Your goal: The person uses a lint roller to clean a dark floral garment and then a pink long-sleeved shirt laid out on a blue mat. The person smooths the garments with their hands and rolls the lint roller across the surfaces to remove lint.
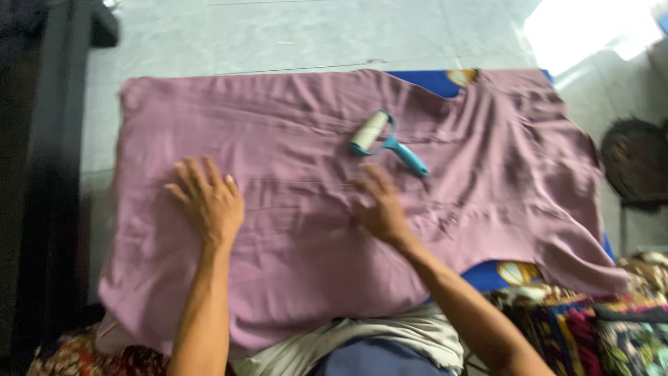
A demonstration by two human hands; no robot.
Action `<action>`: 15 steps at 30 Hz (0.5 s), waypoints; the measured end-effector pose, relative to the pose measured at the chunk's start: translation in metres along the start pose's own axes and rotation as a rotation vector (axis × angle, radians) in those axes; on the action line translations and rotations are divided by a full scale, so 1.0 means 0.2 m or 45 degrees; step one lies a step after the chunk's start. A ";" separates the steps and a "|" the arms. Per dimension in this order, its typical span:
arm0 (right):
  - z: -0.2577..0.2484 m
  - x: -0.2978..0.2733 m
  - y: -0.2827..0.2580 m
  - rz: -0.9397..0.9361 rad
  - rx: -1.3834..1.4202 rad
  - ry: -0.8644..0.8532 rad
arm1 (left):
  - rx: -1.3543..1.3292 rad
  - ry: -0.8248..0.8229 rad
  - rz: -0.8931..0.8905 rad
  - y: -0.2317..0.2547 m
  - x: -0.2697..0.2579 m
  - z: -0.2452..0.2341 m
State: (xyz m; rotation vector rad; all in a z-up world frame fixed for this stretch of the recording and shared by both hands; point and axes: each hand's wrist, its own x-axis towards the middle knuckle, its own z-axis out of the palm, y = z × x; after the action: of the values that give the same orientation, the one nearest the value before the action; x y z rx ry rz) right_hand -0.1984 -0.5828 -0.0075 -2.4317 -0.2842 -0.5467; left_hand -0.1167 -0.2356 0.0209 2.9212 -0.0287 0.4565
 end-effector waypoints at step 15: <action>-1.38 -0.45 1.69 1.426 -0.664 0.515 | -0.842 -0.604 1.167 1.36 -0.72 -0.20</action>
State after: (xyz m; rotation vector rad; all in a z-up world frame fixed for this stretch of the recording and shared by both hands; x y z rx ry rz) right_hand -0.2547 -1.0239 -0.0285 -2.3703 1.4446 -0.5806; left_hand -0.2788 -0.4975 0.0631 2.1266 -1.3167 -0.1493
